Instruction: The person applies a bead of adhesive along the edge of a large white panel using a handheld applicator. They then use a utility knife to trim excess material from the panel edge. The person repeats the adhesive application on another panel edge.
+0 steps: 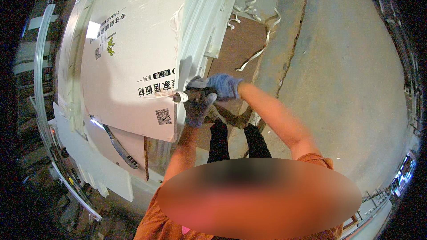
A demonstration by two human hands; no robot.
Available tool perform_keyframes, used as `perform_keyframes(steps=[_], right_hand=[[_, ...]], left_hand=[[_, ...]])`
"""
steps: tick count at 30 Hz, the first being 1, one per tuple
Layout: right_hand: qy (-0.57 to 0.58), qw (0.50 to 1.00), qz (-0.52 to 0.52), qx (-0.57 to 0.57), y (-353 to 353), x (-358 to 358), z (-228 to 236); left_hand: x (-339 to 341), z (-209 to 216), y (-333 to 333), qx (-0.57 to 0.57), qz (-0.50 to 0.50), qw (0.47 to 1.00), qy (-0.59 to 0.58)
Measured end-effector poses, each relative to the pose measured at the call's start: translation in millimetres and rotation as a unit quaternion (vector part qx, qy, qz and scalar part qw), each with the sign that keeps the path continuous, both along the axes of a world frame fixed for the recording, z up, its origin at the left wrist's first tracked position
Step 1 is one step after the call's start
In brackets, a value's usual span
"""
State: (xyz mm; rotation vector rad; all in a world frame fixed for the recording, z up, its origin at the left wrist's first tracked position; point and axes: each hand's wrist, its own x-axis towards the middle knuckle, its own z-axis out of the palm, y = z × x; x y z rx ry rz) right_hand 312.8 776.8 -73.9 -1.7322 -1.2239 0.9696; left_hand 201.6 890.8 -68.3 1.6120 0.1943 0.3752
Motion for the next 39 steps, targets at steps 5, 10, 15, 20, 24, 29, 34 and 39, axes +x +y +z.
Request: perform_keyframes(steps=[5, 10, 15, 20, 24, 29, 34, 39], right_hand=[[0.079, 0.997, -0.002, -0.01, -2.7, 39.4, 3.1], [-0.122, 0.916, -0.372, 0.093, -9.4, -20.7, 2.6], [-0.276, 0.776, -0.558, 0.1, 21.8, -43.5, -17.4], [-0.25, 0.795, -0.539, 0.125, 35.5, -15.1, -26.7], [-0.196, 0.912, -0.345, 0.103, 18.6, 12.2, -14.5], [0.021, 0.985, -0.169, 0.016, 8.1, 36.4, 6.5], [0.024, 0.998, 0.008, 0.05, -2.4, 62.7, 8.4], [-0.056, 0.993, 0.095, 0.037, 13.5, 75.3, -2.1]], left_hand=[[24.0, -4.5, -21.5, -0.052, 0.113, 0.99, -0.071], [27.8, 9.9, -38.8, -0.069, 0.238, 0.968, 0.051], [35.2, 14.5, -51.0, -0.091, 0.299, 0.948, 0.067], [53.4, 17.1, -47.3, 0.001, 0.339, 0.936, 0.098], [50.0, 22.8, -34.8, -0.122, 0.267, 0.951, 0.1], [46.3, 21.9, -16.3, -0.01, 0.079, 0.997, -0.013], [69.1, 8.8, 7.2, 0.089, -0.05, 0.993, -0.063], [75.7, -2.3, -17.7, 0.012, 0.116, 0.991, -0.069]])
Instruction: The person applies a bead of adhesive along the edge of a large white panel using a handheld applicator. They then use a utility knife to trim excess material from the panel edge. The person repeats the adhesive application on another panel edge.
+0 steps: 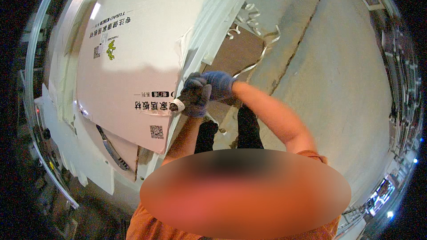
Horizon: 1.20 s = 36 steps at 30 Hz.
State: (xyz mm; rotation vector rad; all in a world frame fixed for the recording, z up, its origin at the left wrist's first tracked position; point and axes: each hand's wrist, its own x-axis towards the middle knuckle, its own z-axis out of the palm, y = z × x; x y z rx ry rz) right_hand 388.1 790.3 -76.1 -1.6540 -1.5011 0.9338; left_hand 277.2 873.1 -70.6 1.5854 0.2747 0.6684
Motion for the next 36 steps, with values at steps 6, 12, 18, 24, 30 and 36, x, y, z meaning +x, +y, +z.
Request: perform_keyframes(steps=[6, 12, 18, 24, 30, 36], right_hand=[[0.04, 0.898, -0.425, 0.103, -4.3, -58.1, -3.7], [0.098, 0.979, -0.178, -0.012, -2.1, -6.6, -7.6], [0.048, 0.991, 0.077, 0.1, 26.7, 48.0, -9.9], [-0.016, 0.995, 0.078, -0.054, 17.3, 49.0, 4.4], [-0.161, 0.882, -0.409, 0.171, 7.9, -27.5, -7.2], [-0.036, 0.949, -0.289, 0.12, 19.7, -19.2, -27.0]], left_hand=[[3.9, -3.6, -32.4, -0.092, 0.18, 0.977, 0.064], [16.4, 5.0, -39.3, -0.197, 0.23, 0.953, 0.008], [16.6, 22.4, -4.3, -0.046, 0.053, 0.992, 0.105], [21.2, 21.7, -3.7, -0.111, 0.047, 0.991, 0.061], [27.7, 35.7, -20.3, -0.252, 0.143, 0.956, 0.039], [25.1, 21.2, -28.1, -0.233, 0.218, 0.944, 0.081]])
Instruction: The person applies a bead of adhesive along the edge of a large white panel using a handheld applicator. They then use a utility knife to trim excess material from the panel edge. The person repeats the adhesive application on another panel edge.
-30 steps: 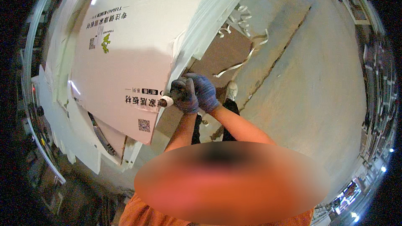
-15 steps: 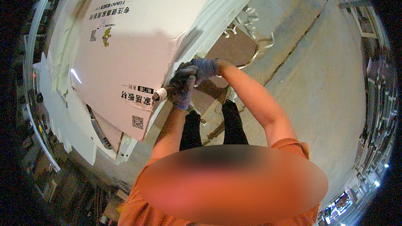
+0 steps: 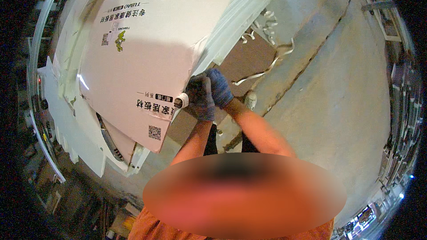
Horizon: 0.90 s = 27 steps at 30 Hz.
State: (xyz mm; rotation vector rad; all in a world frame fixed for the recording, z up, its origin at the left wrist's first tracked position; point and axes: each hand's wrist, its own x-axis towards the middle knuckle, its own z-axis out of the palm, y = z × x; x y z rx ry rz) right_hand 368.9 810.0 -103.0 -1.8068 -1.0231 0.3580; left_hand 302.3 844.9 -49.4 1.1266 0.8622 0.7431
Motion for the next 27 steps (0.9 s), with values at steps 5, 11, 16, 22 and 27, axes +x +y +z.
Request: perform_keyframes(steps=[5, 11, 16, 22, 27], right_hand=[[0.06, 0.976, 0.207, -0.024, -13.3, 38.3, 11.1], [0.073, 0.911, 0.4, 0.073, -5.5, 65.3, 30.3], [0.213, 0.911, 0.348, -0.067, -9.9, 81.5, 46.7], [-0.037, 0.976, -0.215, 0.009, -19.0, 4.5, 35.1], [-0.131, 0.927, -0.341, 0.087, 7.4, 14.3, 6.7]], left_hand=[[-3.6, 10.3, 13.9, 0.046, -0.146, 0.987, -0.051], [14.7, 32.5, 56.6, 0.117, -0.451, 0.882, -0.075], [16.3, 14.7, 30.7, 0.148, -0.219, 0.964, -0.016], [34.8, 16.4, 0.0, 0.11, -0.034, 0.987, 0.11], [54.5, 17.4, -10.4, -0.025, 0.058, 0.991, 0.116]])
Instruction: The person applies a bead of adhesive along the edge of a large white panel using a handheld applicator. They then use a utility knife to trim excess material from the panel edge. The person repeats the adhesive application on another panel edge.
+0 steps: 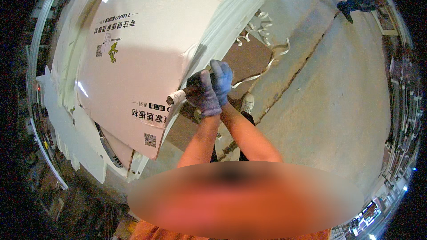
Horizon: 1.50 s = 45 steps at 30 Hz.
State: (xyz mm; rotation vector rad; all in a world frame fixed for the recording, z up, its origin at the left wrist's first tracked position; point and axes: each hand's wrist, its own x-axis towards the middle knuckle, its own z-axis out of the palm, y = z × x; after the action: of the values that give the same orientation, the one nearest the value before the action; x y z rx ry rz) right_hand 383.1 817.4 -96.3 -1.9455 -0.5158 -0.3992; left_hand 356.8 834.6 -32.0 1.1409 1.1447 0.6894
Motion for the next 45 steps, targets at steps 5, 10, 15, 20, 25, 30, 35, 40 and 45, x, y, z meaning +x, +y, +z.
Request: perform_keyframes(steps=[5, 10, 15, 20, 25, 30, 35, 40, 45], right_hand=[[0.078, 0.982, 0.174, -0.008, 11.6, 10.3, -9.7], [0.2, 0.906, 0.354, 0.114, -4.0, 17.6, 11.3], [0.115, 0.893, 0.434, -0.041, -12.4, 33.2, 29.6], [0.137, 0.878, 0.456, -0.056, -7.9, 34.4, 28.7], [0.206, 0.901, 0.376, -0.062, -27.9, 24.1, 28.5], [0.158, 0.974, 0.165, -0.012, -26.4, -3.9, -3.0], [0.251, 0.911, 0.326, -0.039, -15.9, 1.5, -21.6], [0.337, 0.775, 0.534, 0.01, -31.7, 50.5, 18.6], [0.183, 0.708, 0.671, -0.122, -15.1, 107.5, 18.0]], left_hand=[[-7.3, -7.0, 14.5, -0.041, -0.008, 0.995, -0.086], [-37.5, -11.4, 39.5, 0.058, -0.28, 0.95, -0.123], [-24.2, -16.0, 65.9, 0.183, -0.418, 0.85, -0.263], [-15.5, -10.1, 34.4, 0.143, -0.251, 0.943, -0.165], [-8.0, -6.2, 13.8, 0.142, -0.152, 0.978, -0.031], [3.1, -22.5, 2.5, 0.118, -0.028, 0.992, -0.018], [-11.4, -36.2, 16.4, 0.288, -0.128, 0.941, 0.123], [-25.3, -22.9, 46.4, 0.083, -0.32, 0.935, -0.129], [-9.0, -21.6, 64.3, -0.014, -0.459, 0.871, -0.173]])
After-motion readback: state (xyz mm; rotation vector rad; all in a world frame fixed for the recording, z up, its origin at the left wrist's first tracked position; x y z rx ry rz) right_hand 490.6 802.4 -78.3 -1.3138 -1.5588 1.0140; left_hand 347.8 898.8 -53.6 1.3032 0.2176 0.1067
